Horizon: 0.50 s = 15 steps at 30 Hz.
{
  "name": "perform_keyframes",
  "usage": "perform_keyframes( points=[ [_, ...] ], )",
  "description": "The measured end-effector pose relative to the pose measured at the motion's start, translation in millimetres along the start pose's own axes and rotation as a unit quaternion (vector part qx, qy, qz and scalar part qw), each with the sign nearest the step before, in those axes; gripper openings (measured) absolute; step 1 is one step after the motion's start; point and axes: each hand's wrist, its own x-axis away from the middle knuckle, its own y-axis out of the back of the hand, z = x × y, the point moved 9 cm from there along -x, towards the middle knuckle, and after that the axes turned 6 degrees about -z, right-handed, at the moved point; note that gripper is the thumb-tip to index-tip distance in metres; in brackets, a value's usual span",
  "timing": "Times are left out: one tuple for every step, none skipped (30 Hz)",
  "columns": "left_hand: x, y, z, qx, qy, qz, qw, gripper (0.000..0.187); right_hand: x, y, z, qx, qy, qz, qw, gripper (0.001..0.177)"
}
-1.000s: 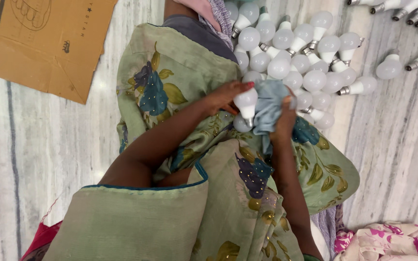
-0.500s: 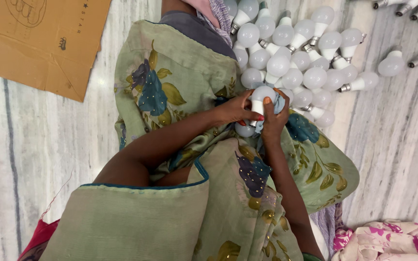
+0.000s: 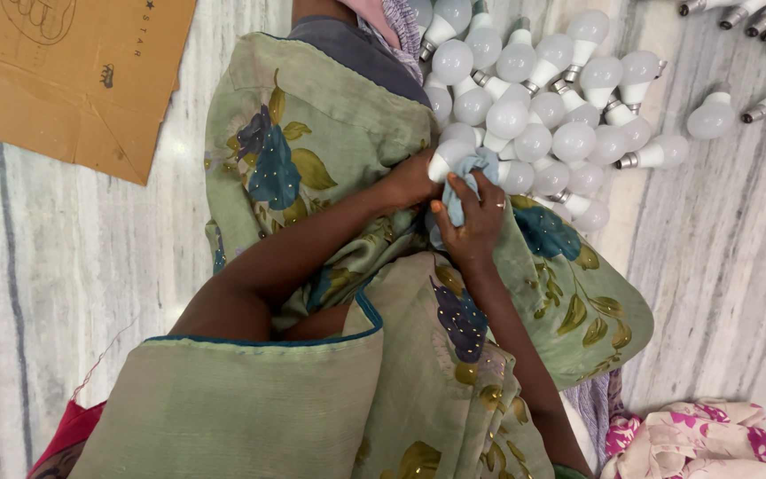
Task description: The person sits on the floor and wipes multiple white LED light bulbs with a blue cloth. They pick up bulbs from a pile and a teal basin, wipe each one, and place them back on the floor.
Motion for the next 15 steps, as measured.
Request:
perform_keyframes(
  points=[
    [1.6,-3.9,-10.1,-0.005,-0.072,0.023,0.997,0.054,-1.7,-2.3,3.6,0.016,0.008,0.012,1.0,0.036],
    [6.9,-7.7,-20.7,-0.011,-0.143,0.047,0.989,0.057,-2.8,-5.0,5.4,0.032,0.017,0.024,0.999,0.034],
    [14.1,-10.9,-32.8,-0.017,-0.214,0.07,0.974,0.061,-5.4,-5.6,1.1,0.035,0.001,0.018,0.999,0.03],
    [15.0,-13.7,-26.5,-0.055,-0.174,0.084,0.98,0.066,-7.8,-6.5,-5.2,0.038,-0.014,0.013,0.999,0.026],
    [17.6,-18.1,-21.5,-0.093,-0.134,0.099,0.982,0.071,-9.6,-6.5,-13.3,0.042,-0.03,0.006,0.999,0.022],
    [20.9,-21.9,-17.8,-0.13,-0.094,0.113,0.981,0.076,-8.5,-9.0,-33.6,-0.036,-0.116,0.013,0.992,0.023],
    [25.5,-24.7,-19.3,-0.109,-0.067,0.133,0.983,0.074,-3.1,-12.2,-53.6,-0.114,-0.203,0.02,0.972,0.025],
    [30.0,-27.2,-21.8,-0.089,-0.039,0.152,0.984,0.071,4.5,-17.2,-72.3,-0.191,-0.287,0.028,0.938,0.028],
    [36.8,-30.3,-23.6,-0.068,-0.009,0.171,0.983,0.069,13.3,-21.0,-87.4,-0.256,-0.353,0.026,0.9,0.031],
    [43.5,-32.7,-30.6,-0.031,0.0,0.173,0.984,0.069,22.5,-25.4,-100.5,-0.318,-0.415,0.023,0.852,0.036],
    [48.3,-33.3,-39.7,0.004,0.006,0.172,0.985,0.069,30.0,-33.3,-109.2,-0.38,-0.471,0.02,0.796,0.041],
    [51.5,-33.2,-49.3,0.039,0.013,0.171,0.984,0.069,30.5,-33.8,-113.9,-0.382,-0.473,0.011,0.793,0.043],
    [52.4,-32.3,-58.9,0.044,0.009,0.161,0.986,0.068,31.5,-33.4,-118.5,-0.383,-0.477,0.003,0.791,0.045],
    [52.2,-31.6,-68.0,0.048,0.005,0.151,0.987,0.068,32.9,-33.6,-121.9,-0.384,-0.48,-0.004,0.789,0.048],
    [50.9,-31.4,-76.8,0.052,0.001,0.142,0.989,0.068,36.9,-36.2,-126.1,-0.383,-0.499,-0.008,0.777,0.045]
  ],
)
